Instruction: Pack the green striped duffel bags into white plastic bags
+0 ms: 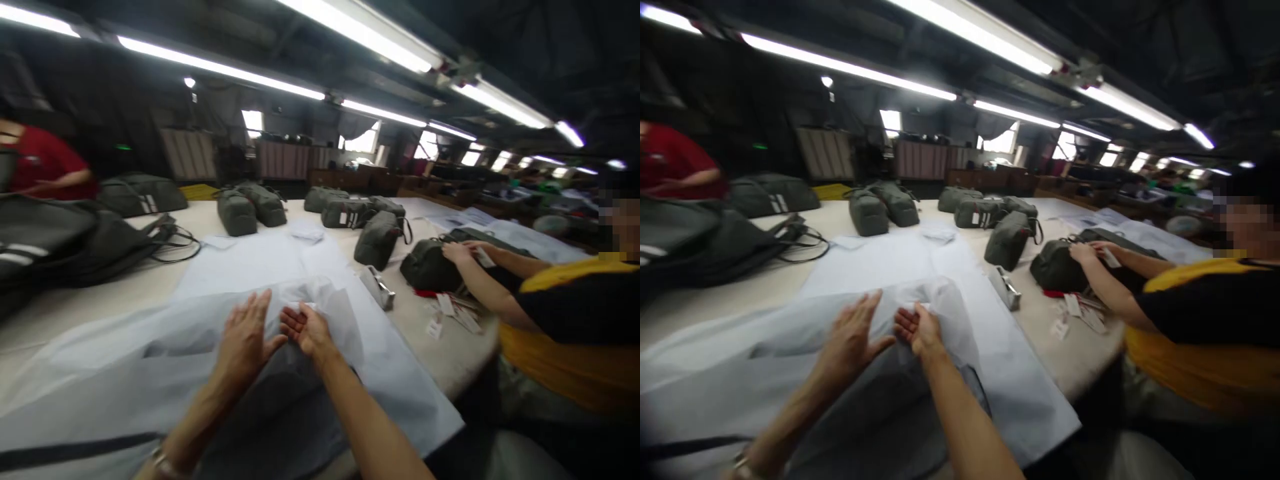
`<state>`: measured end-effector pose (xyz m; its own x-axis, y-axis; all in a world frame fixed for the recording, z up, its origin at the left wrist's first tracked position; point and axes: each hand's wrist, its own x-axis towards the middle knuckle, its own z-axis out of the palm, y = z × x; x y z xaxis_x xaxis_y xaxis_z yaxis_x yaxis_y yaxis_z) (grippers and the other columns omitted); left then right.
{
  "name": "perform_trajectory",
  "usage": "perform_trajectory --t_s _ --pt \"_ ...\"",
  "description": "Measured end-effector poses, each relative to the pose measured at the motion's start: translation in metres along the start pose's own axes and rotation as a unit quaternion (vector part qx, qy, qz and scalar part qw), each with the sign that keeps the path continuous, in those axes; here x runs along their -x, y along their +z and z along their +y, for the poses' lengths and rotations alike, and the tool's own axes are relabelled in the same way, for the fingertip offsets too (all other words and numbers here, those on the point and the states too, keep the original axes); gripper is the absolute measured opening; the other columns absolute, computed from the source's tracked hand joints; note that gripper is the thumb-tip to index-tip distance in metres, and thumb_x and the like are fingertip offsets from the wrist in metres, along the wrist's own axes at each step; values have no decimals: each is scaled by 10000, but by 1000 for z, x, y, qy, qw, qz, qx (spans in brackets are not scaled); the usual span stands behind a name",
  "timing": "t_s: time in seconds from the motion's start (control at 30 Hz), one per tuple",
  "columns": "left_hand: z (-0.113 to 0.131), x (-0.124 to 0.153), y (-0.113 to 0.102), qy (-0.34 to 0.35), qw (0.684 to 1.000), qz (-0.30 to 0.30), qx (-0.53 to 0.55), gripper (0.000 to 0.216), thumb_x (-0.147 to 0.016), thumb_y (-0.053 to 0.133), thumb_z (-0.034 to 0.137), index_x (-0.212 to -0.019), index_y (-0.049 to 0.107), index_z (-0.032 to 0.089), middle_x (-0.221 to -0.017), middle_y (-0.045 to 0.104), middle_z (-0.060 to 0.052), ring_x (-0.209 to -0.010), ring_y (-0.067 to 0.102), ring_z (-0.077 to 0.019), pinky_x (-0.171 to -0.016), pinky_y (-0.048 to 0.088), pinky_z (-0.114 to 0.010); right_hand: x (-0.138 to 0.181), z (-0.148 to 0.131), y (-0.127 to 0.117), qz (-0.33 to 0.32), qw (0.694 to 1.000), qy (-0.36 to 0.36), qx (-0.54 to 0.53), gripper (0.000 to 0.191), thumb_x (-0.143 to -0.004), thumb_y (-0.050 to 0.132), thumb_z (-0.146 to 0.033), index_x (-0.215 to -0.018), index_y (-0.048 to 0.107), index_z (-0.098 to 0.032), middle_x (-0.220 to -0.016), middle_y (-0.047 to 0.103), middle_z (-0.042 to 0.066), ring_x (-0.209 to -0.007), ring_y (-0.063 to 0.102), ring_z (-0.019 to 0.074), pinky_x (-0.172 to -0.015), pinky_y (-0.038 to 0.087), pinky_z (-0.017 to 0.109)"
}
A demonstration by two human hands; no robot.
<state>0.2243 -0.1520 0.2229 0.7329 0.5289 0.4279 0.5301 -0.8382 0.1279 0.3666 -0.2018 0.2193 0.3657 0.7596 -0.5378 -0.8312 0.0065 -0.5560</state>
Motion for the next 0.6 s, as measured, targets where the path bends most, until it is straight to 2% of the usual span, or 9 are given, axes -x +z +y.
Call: perform_trajectory --t_s 0.07,0.13,0.3,0.4,0.47,0.53,0.6 --pt "-5 -10 -7 -78 997 -18 -14 792 -824 702 379 -1483 323 155 -1410 520 -204 -1346 432 -367 -1095 352 -545 -3 0 -2 -10 1000 -1 19 135 -985 458 -250 -961 543 -148 -732 728 54 -647 710 163 -556 555 251" --pt "-5 -24 -8 -124 991 -59 3 754 -824 692 354 -1463 360 131 -1330 588 -201 -1281 505 -355 -1081 360 -519 -5 0 -5 -14 999 -1 36 104 -974 481 -237 -958 542 -154 -752 738 63 -650 714 168 -573 559 259" --pt "-10 -47 4 -144 982 -103 67 359 -844 644 296 -1186 630 190 -1117 697 -113 -1074 626 -302 -937 454 -428 -11 -3 -15 -36 998 5 54 155 -918 583 -250 -1007 610 -126 -882 757 100 -739 732 190 -624 574 284" --pt "-17 -54 14 -150 979 -102 91 195 -866 617 307 -1032 680 228 -998 716 -63 -977 652 -259 -856 478 -375 -12 -7 -14 -51 996 2 67 205 -873 650 -274 -1010 648 -121 -961 751 118 -829 732 197 -695 581 292" --pt "-20 -59 18 -142 980 -93 101 132 -884 594 291 -954 685 225 -967 707 -53 -956 648 -241 -855 477 -363 -6 -10 -16 -70 994 -9 89 263 -812 720 -292 -1006 663 -123 -1005 741 124 -886 724 212 -745 581 306" --pt "-21 -64 22 -124 984 -78 105 109 -893 584 263 -935 674 218 -1054 685 -59 -1038 619 -237 -935 451 -371 6 -15 -25 -76 983 -66 151 372 -742 784 -344 -1028 670 -135 -1020 732 113 -896 711 224 -723 574 304" --pt "-22 -68 26 -89 987 -68 117 96 -900 571 231 -952 651 215 -1184 646 -61 -1178 552 -235 -1060 372 -383 20 -24 -46 -36 949 -191 247 472 -705 798 -446 -1052 673 -153 -980 726 96 -848 692 224 -684 559 309"
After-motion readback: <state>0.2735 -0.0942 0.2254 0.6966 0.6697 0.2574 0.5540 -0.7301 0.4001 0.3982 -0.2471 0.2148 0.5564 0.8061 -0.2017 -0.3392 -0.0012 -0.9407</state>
